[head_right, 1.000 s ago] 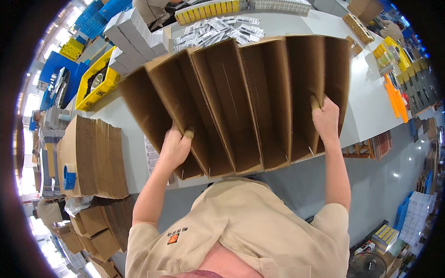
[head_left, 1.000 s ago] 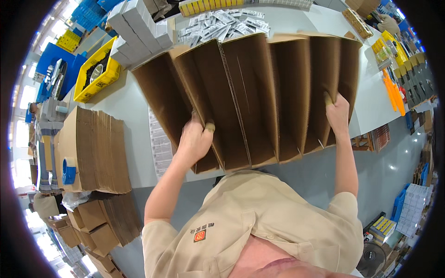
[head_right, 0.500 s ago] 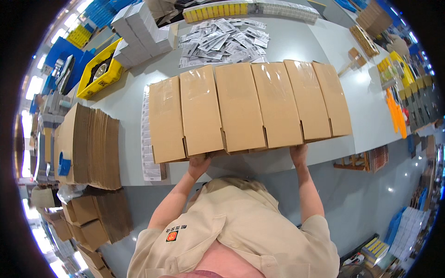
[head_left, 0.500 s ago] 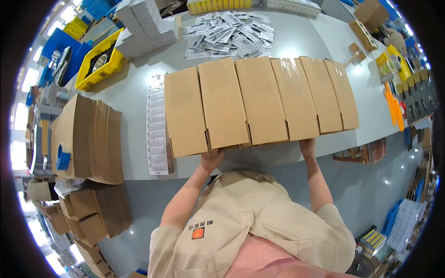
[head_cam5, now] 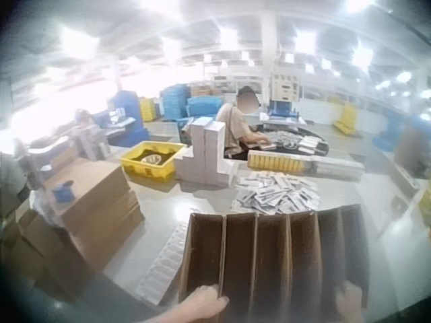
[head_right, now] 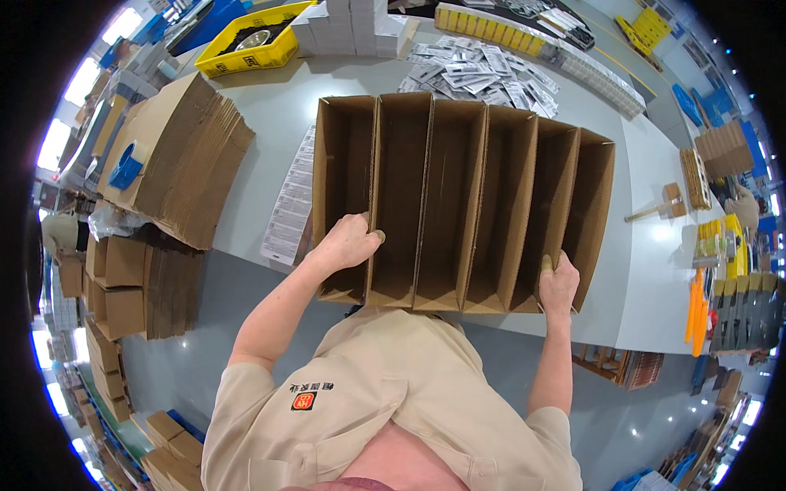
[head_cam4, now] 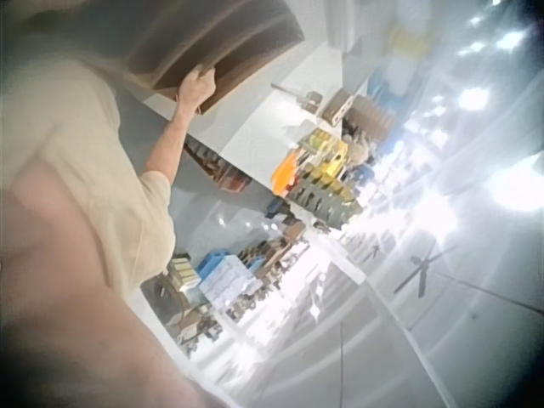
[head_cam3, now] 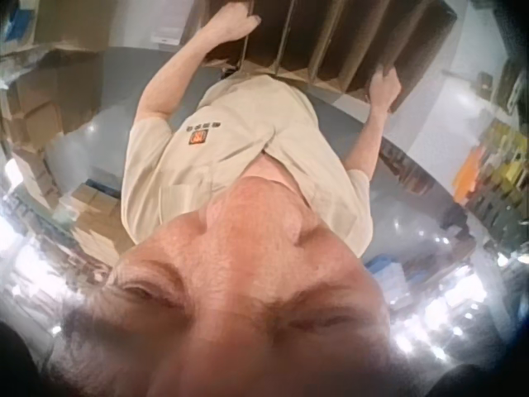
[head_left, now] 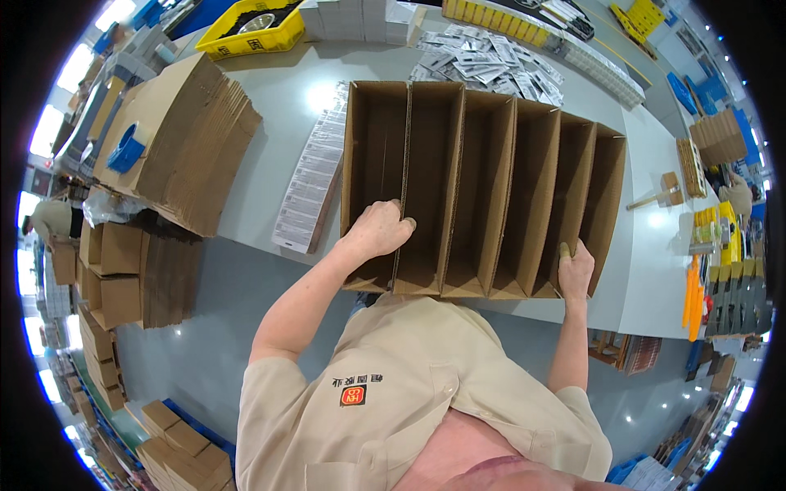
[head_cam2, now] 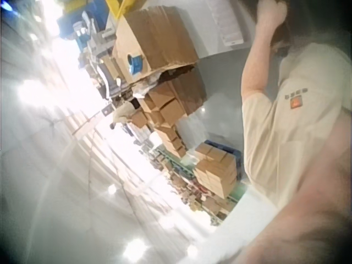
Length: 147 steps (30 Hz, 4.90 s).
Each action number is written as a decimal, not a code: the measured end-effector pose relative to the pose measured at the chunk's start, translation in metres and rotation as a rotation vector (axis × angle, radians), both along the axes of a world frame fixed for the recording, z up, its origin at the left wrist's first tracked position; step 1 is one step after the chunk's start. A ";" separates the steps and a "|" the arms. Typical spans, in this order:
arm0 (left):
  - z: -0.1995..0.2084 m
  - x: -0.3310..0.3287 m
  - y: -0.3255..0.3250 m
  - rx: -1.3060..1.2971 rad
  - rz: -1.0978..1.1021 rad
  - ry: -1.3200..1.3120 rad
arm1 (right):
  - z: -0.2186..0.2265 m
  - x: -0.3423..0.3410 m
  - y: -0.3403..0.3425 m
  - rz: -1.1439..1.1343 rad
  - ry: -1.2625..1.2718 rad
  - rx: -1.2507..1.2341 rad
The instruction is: The person assembles flat cardboard sheets into boxes using a handheld tape dispenser. They fold the flaps, apply tape to seal seams, and stack the finished boxes. Later, they place small white packets into a divided cardboard tray.
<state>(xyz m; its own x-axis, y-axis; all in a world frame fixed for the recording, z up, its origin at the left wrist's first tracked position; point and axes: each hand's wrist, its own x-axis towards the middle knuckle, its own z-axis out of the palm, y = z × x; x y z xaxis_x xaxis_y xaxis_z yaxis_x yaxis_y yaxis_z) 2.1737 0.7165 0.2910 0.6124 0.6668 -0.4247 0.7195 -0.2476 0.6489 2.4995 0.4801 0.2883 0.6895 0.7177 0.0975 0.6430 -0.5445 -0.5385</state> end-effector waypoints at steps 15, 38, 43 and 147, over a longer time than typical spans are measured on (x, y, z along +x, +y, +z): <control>0.013 -0.058 -0.008 -0.212 0.122 0.046 | 0.050 -0.034 0.039 0.191 -0.022 -0.142; -0.007 -0.017 -0.009 -0.215 0.022 -0.233 | 0.139 -0.048 -0.006 0.101 -0.362 -0.082; 0.037 -0.034 -0.027 -0.035 0.172 -0.331 | 0.142 -0.036 0.007 0.095 -0.318 0.059; 0.231 0.105 0.395 1.011 0.473 0.300 | -0.052 0.189 0.516 0.522 0.046 0.520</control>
